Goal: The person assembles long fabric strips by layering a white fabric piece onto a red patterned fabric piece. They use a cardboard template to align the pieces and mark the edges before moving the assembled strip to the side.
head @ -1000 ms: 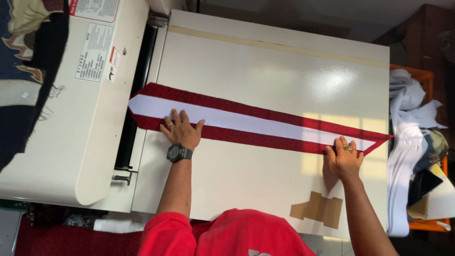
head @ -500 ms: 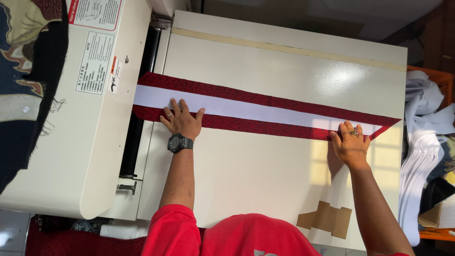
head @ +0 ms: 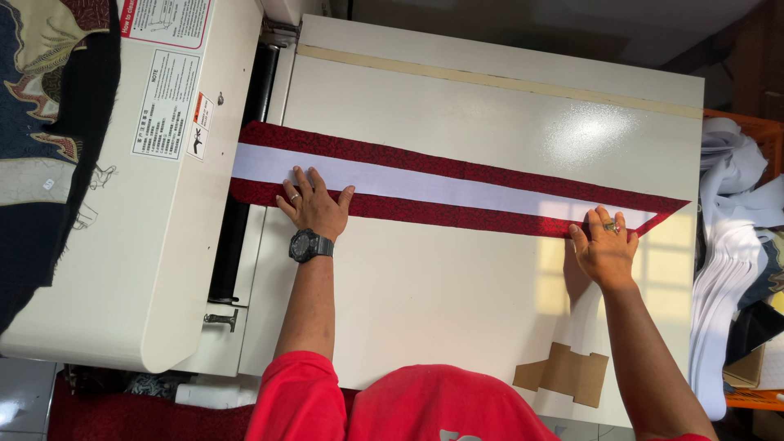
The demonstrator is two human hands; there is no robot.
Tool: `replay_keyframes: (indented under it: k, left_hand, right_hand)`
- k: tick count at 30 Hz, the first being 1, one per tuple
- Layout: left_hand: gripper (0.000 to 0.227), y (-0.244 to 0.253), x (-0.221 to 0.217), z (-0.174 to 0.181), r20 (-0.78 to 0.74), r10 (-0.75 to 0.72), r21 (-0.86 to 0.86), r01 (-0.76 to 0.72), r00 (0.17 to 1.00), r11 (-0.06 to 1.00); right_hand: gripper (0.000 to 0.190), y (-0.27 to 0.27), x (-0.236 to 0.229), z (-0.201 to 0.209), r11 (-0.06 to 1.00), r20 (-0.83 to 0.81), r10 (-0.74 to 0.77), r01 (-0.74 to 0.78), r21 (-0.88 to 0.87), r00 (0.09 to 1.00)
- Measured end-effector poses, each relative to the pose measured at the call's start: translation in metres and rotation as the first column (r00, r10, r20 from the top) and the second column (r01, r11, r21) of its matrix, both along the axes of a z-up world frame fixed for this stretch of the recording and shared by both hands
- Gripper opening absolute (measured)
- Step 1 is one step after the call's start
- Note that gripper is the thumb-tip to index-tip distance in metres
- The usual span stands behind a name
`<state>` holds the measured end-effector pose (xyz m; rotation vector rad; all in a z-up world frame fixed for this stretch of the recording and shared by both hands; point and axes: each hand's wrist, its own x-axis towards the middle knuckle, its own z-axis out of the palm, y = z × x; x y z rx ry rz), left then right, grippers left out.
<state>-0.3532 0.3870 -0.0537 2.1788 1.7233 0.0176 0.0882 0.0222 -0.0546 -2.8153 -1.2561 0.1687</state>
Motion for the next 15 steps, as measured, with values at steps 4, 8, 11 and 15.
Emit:
replay_keyframes:
  k: [4,8,11,15]
  left_hand:
    - [0.093,-0.028,-0.004,0.011,0.145,-0.041,0.129,0.022,0.989,0.991]
    - [0.078,-0.1,-0.037,0.034,0.292,-0.098,0.269,0.017,0.951,0.963]
    - [0.055,-0.161,-0.086,0.043,0.375,-0.012,0.331,-0.122,0.927,0.936]
    - [0.042,-0.231,-0.179,0.022,0.429,0.253,0.391,-0.431,0.867,0.813]
  right_hand:
    - [0.064,-0.004,-0.015,0.012,0.998,0.04,0.048,-0.05,0.048,0.998]
    - [0.054,-0.011,-0.047,0.021,0.957,0.113,0.181,-0.201,0.208,0.977]
    - [0.046,-0.01,-0.078,0.024,0.899,0.148,0.291,-0.322,0.295,0.945]
    - [0.035,0.007,-0.128,0.026,0.828,0.03,0.413,-0.389,0.403,0.91]
